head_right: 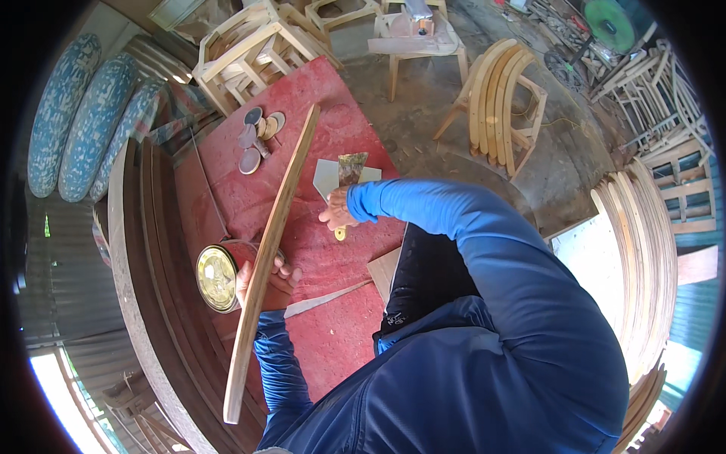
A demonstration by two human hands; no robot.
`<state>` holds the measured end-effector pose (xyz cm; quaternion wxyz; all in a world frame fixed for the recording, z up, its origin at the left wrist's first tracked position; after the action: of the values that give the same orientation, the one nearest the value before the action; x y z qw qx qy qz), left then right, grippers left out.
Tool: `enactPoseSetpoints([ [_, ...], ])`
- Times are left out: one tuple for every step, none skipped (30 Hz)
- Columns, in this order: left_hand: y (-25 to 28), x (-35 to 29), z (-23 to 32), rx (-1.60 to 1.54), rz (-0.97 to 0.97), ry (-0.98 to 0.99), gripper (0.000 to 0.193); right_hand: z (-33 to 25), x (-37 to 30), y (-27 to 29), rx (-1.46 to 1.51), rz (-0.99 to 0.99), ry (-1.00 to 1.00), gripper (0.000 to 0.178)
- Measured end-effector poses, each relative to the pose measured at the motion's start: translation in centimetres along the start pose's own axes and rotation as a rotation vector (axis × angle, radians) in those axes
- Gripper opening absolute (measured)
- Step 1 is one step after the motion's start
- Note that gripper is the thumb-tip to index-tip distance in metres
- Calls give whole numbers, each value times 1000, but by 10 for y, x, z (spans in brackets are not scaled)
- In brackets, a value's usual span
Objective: Apply wood filler to the edges of curved wooden components using a putty knife.
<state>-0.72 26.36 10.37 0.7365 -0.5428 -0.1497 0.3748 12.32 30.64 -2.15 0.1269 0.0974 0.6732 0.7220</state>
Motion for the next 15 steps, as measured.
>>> enactPoseSetpoints([
  [8, -1, -4, 17, 27, 9, 52, 5, -8, 5, 28, -56, -14, 18],
  [26, -6, -2, 138, 142, -19, 47, 7, -17, 22, 51, 12, -38, 22],
  [28, -9, -6, 144, 95, 15, 47, 7, -28, 37, 60, 67, -74, 26],
  [32, -8, -2, 151, 76, -12, 46, 7, -40, 45, 87, 54, -136, 34],
  [34, -3, -2, 148, 45, -23, 44, 3, -50, 57, 60, 54, -171, 37],
  [33, -1, -2, 157, -6, 8, 42, -2, -69, 78, 75, 154, -205, 35],
  [29, 0, -5, 167, -59, 45, 40, -11, -87, 96, 8, 201, -255, 29],
  [30, 2, 1, 251, -34, -24, 38, -17, -106, 111, 75, 228, -324, 24],
  [26, 4, 4, 454, -39, -64, 35, -33, -129, 133, 32, 303, -329, 21],
  [7, 12, -2, 339, -200, -28, 33, -50, -151, 142, 30, 262, -388, 21],
  [4, 17, -4, 267, -168, -2, 31, -67, -171, 158, -9, 284, -425, 20],
  [-8, 24, -7, 332, -205, 9, 31, -84, -192, 165, 8, 240, -483, 20],
  [-18, 30, -7, 374, -218, 7, 31, -106, -215, 175, -1, 241, -536, 19],
  [-26, 37, -11, 419, -206, 33, 31, -131, -237, 186, -18, 262, -589, 18],
  [-34, 47, -13, 441, -181, 34, 31, -153, -259, 182, -42, 148, -681, 16],
])
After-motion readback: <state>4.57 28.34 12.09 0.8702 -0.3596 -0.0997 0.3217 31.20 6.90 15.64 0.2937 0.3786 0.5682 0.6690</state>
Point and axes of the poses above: each hand's wrist, its own x-axis towards the middle knuckle, its own y-axis out of the back of the hand, z = x × y, the point moved 10 cm from there along x, towards the middle knuckle, and after that the axes turned 1 degree about -x, right-handed, at the moved point
